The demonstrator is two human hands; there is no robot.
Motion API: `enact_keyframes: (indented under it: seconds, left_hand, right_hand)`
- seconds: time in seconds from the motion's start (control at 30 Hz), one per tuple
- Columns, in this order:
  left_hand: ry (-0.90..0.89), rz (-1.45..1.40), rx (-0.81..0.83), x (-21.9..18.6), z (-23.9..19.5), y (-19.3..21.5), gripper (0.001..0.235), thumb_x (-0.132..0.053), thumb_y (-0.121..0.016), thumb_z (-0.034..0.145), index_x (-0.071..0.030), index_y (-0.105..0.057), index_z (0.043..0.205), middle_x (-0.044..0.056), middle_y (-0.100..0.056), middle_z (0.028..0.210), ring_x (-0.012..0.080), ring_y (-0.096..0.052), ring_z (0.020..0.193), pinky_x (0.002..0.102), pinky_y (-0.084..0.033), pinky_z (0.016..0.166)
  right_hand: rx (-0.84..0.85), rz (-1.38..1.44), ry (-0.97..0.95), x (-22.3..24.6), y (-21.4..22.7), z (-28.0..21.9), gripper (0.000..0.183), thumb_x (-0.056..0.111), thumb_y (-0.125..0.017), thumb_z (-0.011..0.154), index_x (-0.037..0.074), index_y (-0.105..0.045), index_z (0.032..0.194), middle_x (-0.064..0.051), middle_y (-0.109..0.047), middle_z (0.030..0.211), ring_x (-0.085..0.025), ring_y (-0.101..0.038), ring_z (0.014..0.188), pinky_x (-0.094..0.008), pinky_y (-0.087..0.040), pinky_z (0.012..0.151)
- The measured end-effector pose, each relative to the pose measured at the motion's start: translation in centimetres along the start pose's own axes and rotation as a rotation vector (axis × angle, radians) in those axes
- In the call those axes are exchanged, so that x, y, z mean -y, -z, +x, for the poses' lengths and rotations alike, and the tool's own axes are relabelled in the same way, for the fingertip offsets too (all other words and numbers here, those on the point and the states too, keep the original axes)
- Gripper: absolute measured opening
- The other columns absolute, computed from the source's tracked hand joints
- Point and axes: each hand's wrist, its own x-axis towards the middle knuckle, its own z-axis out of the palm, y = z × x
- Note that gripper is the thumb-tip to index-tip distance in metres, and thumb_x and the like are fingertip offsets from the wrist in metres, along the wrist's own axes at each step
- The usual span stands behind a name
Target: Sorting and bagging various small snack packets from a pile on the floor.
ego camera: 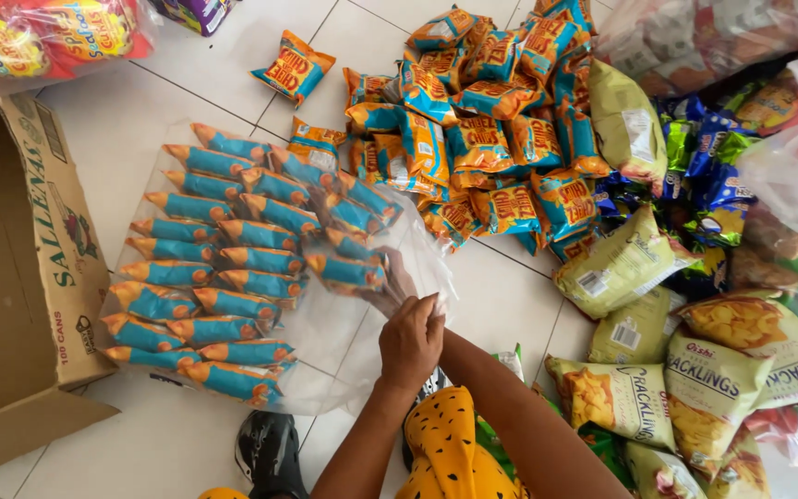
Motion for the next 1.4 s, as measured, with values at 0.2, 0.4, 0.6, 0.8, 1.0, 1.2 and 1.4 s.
enact_keyframes:
  seconds: [0.2, 0.4, 0.6, 0.8, 1.0, 1.2, 1.4]
  left_hand:
    - [0.046, -0.121, 0.047, 0.1, 0.4, 1.0, 0.025, -0.008, -0.069, 0.089, -0.001, -0.069, 0.113, 0.016, -0.07, 0.091, 0.0371, -0.069, 0.082, 0.043, -0.056, 0.071]
    - [0.129, -0.138, 0.138, 0.5, 0.5, 1.5, 0.024, -0.009, -0.067, 0.089, 0.0, -0.069, 0.112, 0.016, -0.071, 0.092, 0.0365, -0.07, 0.082, 0.042, -0.057, 0.072]
    - [0.154, -0.14, 0.133, 0.8, 0.5, 2.1, 0.022, -0.012, -0.067, 0.092, -0.002, -0.07, 0.112, 0.016, -0.073, 0.096, 0.0369, -0.071, 0.087, 0.042, -0.057, 0.076]
    - [0.179, -0.081, 0.158, 1.0, 1.6, 2.8, 0.045, -0.016, -0.071, 0.088, -0.004, -0.061, 0.13, 0.017, -0.068, 0.112, 0.035, -0.068, 0.096, 0.042, -0.055, 0.084]
    - [0.092, -0.084, 0.086, 0.8, 2.3, 3.3, 0.069, -0.019, -0.079, 0.084, -0.004, -0.047, 0.143, 0.016, -0.065, 0.117, 0.0326, -0.066, 0.097, 0.042, -0.055, 0.086]
    - [0.002, -0.005, 0.117, -2.1, 2.5, 2.3, 0.069, -0.02, -0.08, 0.083, -0.003, -0.048, 0.142, 0.018, -0.061, 0.118, 0.0363, -0.061, 0.106, 0.045, -0.052, 0.092]
    - [-0.201, 0.012, 0.057, -7.1, 1.5, 0.8, 0.053, -0.016, -0.075, 0.088, -0.003, -0.054, 0.135, 0.02, -0.054, 0.127, 0.0398, -0.052, 0.121, 0.049, -0.044, 0.104]
  right_hand:
    - [-0.105, 0.005, -0.069, 2.0, -1.7, 4.0, 0.071, 0.022, -0.092, 0.074, 0.007, -0.058, 0.134, -0.015, -0.068, 0.125, -0.03, -0.069, 0.113, -0.038, -0.055, 0.097]
    - [-0.071, -0.255, -0.183, 1.9, -4.4, 5.5, 0.05, 0.033, -0.088, 0.076, 0.018, -0.071, 0.12, -0.009, -0.075, 0.122, -0.032, -0.071, 0.113, -0.043, -0.057, 0.097]
    - [-0.083, -0.809, -0.201, -7.7, -8.6, 5.9, 0.059, 0.041, -0.087, 0.071, 0.017, -0.07, 0.121, -0.029, -0.057, 0.127, -0.049, -0.047, 0.119, -0.052, -0.043, 0.091]
    - [0.14, -0.524, -0.466, -2.4, -5.9, 7.2, 0.078, 0.054, -0.089, 0.067, 0.017, -0.064, 0.131, -0.023, -0.049, 0.141, -0.045, -0.049, 0.118, -0.046, -0.043, 0.102]
    - [0.047, -0.28, -0.167, -4.4, -5.3, 4.4, 0.078, 0.051, -0.084, 0.068, 0.017, -0.066, 0.135, -0.015, -0.063, 0.143, -0.036, -0.055, 0.13, -0.046, -0.045, 0.109]
    - [0.139, 0.923, -0.528, -7.1, 3.7, -2.5, 0.074, 0.03, -0.075, 0.094, 0.005, -0.042, 0.154, -0.017, -0.063, 0.124, -0.027, -0.059, 0.11, -0.041, -0.05, 0.096]
    - [0.25, 0.676, -0.677, -0.6, 22.1, -4.9, 0.043, 0.033, -0.071, 0.096, 0.0, -0.068, 0.123, -0.016, -0.073, 0.113, -0.021, -0.073, 0.095, -0.038, -0.06, 0.088]
